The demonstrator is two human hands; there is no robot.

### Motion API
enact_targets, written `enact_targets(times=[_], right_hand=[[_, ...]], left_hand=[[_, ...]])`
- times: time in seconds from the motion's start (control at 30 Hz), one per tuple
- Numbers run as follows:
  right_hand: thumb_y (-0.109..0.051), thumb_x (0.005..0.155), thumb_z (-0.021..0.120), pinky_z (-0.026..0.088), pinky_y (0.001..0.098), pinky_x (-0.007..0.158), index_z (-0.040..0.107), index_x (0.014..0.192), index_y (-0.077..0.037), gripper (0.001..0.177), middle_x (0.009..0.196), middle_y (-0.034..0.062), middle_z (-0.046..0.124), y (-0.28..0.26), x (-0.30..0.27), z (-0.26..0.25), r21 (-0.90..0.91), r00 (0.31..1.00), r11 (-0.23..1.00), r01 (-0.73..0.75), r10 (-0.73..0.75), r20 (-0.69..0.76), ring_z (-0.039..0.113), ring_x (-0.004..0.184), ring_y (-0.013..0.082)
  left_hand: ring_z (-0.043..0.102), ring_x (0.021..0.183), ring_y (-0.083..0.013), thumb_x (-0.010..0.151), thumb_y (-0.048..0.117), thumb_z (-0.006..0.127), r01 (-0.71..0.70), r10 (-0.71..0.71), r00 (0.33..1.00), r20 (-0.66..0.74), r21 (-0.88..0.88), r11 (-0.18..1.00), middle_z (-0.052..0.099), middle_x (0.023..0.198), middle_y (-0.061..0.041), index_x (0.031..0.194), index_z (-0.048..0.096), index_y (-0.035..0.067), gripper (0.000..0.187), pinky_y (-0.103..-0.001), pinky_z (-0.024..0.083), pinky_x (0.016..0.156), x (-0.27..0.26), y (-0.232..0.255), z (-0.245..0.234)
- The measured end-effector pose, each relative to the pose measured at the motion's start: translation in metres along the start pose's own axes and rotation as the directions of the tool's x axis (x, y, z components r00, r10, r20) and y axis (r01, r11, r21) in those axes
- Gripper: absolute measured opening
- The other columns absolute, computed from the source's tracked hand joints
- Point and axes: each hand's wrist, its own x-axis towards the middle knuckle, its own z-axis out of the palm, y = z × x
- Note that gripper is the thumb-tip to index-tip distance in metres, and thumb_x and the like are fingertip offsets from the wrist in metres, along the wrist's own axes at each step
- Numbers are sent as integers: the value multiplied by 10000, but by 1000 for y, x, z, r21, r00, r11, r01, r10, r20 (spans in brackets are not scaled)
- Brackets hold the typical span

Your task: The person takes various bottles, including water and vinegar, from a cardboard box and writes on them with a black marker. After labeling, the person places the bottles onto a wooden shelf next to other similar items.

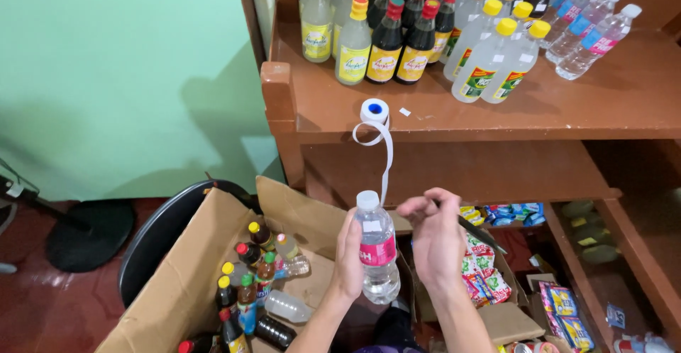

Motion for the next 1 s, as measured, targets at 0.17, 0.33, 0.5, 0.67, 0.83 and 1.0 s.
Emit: enact_targets(times=[0.17, 0.33, 0.5, 0.67, 0.83, 1.0], right_hand=[[-589, 1159, 355, 424, 303, 624, 625, 1058, 23, 676, 611, 69, 564, 2, -16, -30, 188, 877, 909, 371, -410, 251, 560, 642, 213], [-509, 1099, 462, 411, 315, 558, 672, 934, -53, 528, 624, 57, 576, -22, -37, 29, -4, 590, 606, 795, -772, 234, 549, 584, 171], [-214, 1084, 622, 481, 342, 710, 464, 1068, -20, 250, 977, 215, 620, -38, -45, 44, -224, 510, 460, 859, -803, 309, 561, 793, 230], [-149, 1083, 633, 487, 296, 621, 522, 981, -43, 184, 818, 175, 656, -14, -39, 19, -91, 537, 538, 838, -784, 310, 582, 648, 180], [-185, 1021, 644, 461, 315, 565, 443, 953, 6, 286, 759, 156, 628, -29, -45, 41, -95, 547, 540, 836, -813, 197, 552, 623, 200], [-137, 1084, 617, 434, 268, 480, 419, 887, -65, 288, 713, 113, 591, -20, -48, 23, -105, 502, 492, 864, -829, 245, 467, 554, 125]], left_hand=[[668, 930, -163, 1056, 454, 330, 95, -95, 986, 136, 4, 995, 681, 1040, -86, 1217, 599, 16, 538, -326, 552, 836, 7, 28, 13], [638, 1002, -138, 1069, 536, 439, 30, -27, 982, 189, -14, 999, 684, 1085, -92, 1220, 615, -11, 594, -302, 511, 906, 3, 12, 21], [603, 1098, -126, 1023, 458, 656, 33, 15, 969, 248, -190, 981, 636, 1172, -69, 1302, 524, -29, 577, -299, 495, 987, 0, 17, 26], [622, 1034, -121, 986, 435, 649, 47, -18, 979, 204, -141, 989, 658, 1168, -55, 1367, 526, 4, 588, -289, 510, 933, 5, 46, 37], [664, 964, -151, 995, 404, 641, 99, -67, 979, 195, -158, 982, 698, 1050, -76, 1291, 558, -9, 515, -304, 535, 888, -2, 41, 35], [638, 1004, -118, 1011, 424, 644, -21, 23, 986, 167, -16, 1000, 699, 1070, -57, 1273, 591, -31, 528, -291, 530, 910, -6, 52, 36]])
